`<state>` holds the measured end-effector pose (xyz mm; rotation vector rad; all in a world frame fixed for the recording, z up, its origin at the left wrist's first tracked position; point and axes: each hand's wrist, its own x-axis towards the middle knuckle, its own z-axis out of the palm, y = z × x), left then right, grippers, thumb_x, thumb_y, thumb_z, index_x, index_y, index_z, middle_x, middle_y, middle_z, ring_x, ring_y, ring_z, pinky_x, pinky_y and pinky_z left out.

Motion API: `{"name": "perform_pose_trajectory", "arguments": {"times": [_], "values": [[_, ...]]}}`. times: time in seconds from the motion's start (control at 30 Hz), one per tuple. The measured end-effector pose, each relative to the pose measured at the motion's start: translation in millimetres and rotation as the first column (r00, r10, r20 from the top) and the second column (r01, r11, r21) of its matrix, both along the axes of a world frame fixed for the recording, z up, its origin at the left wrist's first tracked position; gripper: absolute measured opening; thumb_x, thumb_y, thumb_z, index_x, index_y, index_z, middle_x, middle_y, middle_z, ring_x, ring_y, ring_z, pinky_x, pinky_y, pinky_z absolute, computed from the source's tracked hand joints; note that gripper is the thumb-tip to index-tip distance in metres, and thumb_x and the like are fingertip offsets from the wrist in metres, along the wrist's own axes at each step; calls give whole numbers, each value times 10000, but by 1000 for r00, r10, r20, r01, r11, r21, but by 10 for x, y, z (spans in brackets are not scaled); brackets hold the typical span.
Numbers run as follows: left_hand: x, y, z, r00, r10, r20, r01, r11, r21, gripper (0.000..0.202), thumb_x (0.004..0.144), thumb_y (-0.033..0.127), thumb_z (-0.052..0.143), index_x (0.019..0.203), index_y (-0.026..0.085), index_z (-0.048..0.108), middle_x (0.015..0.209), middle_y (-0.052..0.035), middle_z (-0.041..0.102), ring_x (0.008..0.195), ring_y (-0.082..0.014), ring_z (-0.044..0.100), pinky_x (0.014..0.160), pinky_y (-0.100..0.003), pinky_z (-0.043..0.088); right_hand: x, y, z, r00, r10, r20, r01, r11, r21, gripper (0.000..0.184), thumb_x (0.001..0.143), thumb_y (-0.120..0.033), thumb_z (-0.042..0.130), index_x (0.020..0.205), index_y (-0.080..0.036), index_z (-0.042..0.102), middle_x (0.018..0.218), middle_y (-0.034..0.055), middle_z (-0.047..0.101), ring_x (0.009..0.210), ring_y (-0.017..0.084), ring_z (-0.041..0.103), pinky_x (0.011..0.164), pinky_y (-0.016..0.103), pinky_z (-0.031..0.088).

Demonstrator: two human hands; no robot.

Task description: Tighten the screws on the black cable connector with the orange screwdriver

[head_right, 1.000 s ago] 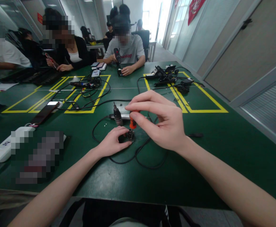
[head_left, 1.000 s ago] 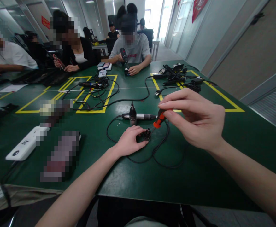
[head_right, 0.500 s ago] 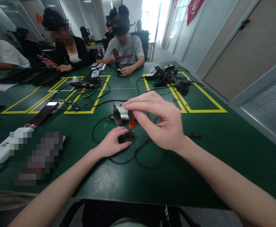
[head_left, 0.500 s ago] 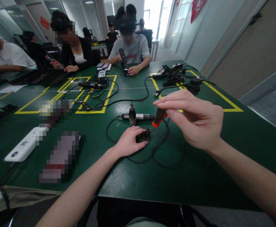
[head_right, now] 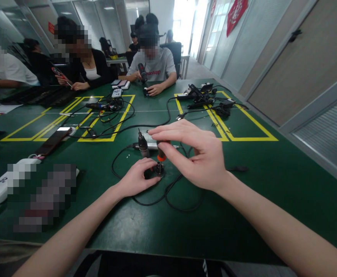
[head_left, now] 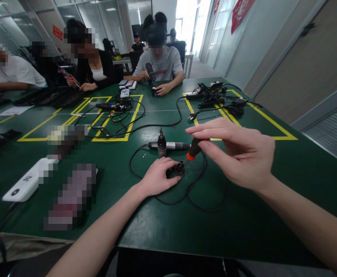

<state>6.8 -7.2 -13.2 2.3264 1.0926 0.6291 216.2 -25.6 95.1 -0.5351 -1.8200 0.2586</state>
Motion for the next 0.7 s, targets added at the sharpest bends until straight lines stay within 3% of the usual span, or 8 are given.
{"name": "perform_pose_trajectory", "arguments": {"times": [0.23, 0.47, 0.7], "values": [[1, -5, 2, 1000, -1, 20, 1, 1000, -5, 261, 861, 282, 772, 1105, 193, 751, 1027, -65, 744, 986, -244, 662, 926, -393, 534, 11, 6, -9, 1000, -6, 13, 6, 1000, 0, 311, 891, -86, 741, 1083, -318, 822, 1043, 36, 860, 981, 270, 802, 894, 469, 639], [-38, 37, 19, 994, -79, 71, 82, 995, -49, 277, 872, 180, 640, 1121, 178, 763, 1109, -85, 754, 1055, -244, 684, 1002, -400, 542, -8, -9, 3, 999, -41, 1, 41, 999, -11, 299, 889, -83, 744, 1045, -321, 837, 1066, 39, 846, 980, 266, 792, 899, 465, 645], [-53, 58, 0, 994, -77, 80, 81, 996, -48, 309, 847, 150, 654, 1130, 179, 775, 1102, -80, 758, 1054, -240, 688, 1005, -390, 547, -9, -20, 0, 998, -55, 16, 55, 998, 9, 311, 903, -66, 700, 1046, -303, 841, 1058, 56, 816, 968, 242, 770, 864, 424, 641]]}}
